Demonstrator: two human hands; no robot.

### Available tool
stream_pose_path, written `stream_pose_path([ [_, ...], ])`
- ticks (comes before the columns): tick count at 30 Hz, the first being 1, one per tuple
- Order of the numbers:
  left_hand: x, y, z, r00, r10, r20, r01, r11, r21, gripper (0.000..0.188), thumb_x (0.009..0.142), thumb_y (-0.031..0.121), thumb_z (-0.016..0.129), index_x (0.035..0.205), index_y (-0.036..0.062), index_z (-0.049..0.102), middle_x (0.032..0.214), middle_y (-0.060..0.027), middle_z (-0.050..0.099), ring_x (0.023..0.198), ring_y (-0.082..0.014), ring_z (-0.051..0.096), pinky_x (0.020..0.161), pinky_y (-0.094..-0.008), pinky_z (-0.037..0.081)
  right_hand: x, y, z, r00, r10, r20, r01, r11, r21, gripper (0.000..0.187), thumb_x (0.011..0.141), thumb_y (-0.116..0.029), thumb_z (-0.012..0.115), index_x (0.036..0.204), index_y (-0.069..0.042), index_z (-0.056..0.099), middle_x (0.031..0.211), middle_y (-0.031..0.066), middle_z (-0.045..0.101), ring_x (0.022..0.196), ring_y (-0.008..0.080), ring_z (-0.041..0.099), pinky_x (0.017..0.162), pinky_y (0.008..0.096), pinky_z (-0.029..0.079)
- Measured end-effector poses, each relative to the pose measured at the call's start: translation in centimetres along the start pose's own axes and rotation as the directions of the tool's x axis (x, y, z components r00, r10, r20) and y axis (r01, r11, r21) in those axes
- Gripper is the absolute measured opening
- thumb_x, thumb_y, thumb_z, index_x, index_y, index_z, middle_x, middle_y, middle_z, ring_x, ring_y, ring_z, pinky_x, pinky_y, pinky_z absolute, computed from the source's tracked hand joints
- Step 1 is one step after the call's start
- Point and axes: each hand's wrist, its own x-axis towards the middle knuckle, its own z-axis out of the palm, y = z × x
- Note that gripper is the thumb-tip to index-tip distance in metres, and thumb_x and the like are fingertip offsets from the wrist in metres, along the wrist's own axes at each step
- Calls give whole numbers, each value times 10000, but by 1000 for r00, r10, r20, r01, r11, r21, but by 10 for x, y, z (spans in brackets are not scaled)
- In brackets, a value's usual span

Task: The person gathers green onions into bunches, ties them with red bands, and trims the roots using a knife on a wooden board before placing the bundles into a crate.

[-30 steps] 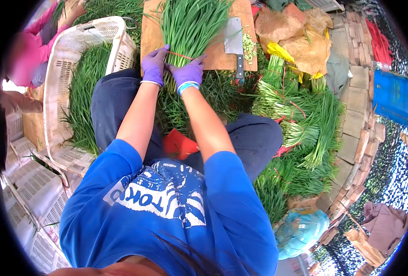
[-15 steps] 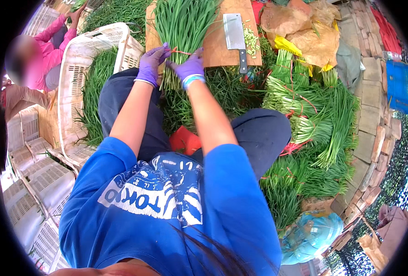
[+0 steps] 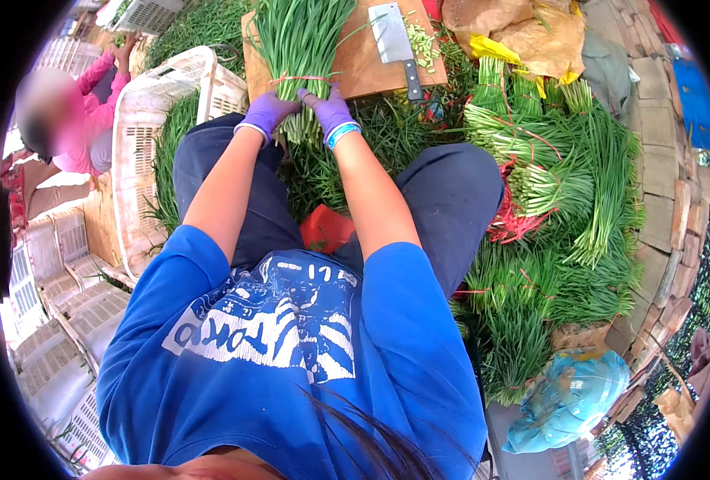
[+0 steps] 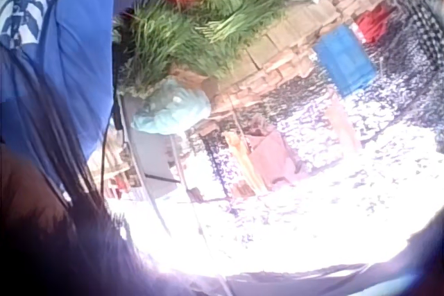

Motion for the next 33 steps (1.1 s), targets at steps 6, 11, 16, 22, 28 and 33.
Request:
stream_pose_path([
  [6, 25, -10, 31, 996, 17, -84, 4, 971, 241, 569, 794, 509, 455, 1119, 49, 538, 1098, -173, 561, 1037, -320, 527, 873, -350, 416, 10, 25, 9, 999, -28, 46, 19, 983, 184, 781, 692, -152, 704, 1317, -40, 250, 1161, 151, 481, 1025, 245, 498, 848, 343, 425],
  [11, 9, 6, -9, 957, 201, 207, -194, 979, -56, 278, 756, 301, 577, 894, 63, 619, 800, -115, 607, 681, -207, 578, 541, -299, 464, 9, 31, -1, 991, -120, 54, 112, 986, 127, 905, 642, -142, 733, 1323, 55, 170, 1133, 209, 508, 1019, 261, 524, 868, 321, 414],
  [16, 18, 0, -30, 953, -65, 295, 181, 904, -386, 170, 732, 106, 617, 877, 23, 583, 723, -92, 608, 534, -161, 575, 495, -291, 514, -8, 8, 4, 975, -217, 39, 220, 945, -243, 1010, 599, -129, 755, 1337, 53, 90, 1213, 242, 430, 1101, 299, 465, 918, 319, 379],
  [22, 24, -35, 1, 932, 187, 310, -134, 974, -184, 280, 737, 55, 587, 1012, 108, 595, 941, -96, 610, 784, -214, 598, 649, -344, 517, 6, 25, 14, 988, -144, 51, 148, 987, -66, 1239, 495, -261, 815, 1347, 29, -38, 1359, 246, 218, 1239, 358, 284, 1019, 339, 281],
  [28, 8, -11, -15, 901, 278, 332, -428, 686, 588, 205, 776, 124, 509, 936, 119, 636, 911, -139, 627, 811, -258, 622, 645, -366, 502, -28, -12, 33, 993, -41, -110, -19, 871, -491, 1278, 451, -276, 816, 1348, 15, -45, 1397, 227, 101, 1269, 342, 231, 1033, 347, 265],
  [33, 19, -34, 11, 939, 325, 111, -279, 533, 799, 190, 770, 149, 499, 832, 55, 651, 836, -166, 631, 805, -307, 617, 688, -378, 493, -23, 0, 51, 982, -31, -187, -41, 927, -373, 1234, 490, -310, 802, 1351, 14, -21, 1393, 243, 106, 1261, 344, 257, 1028, 337, 268],
])
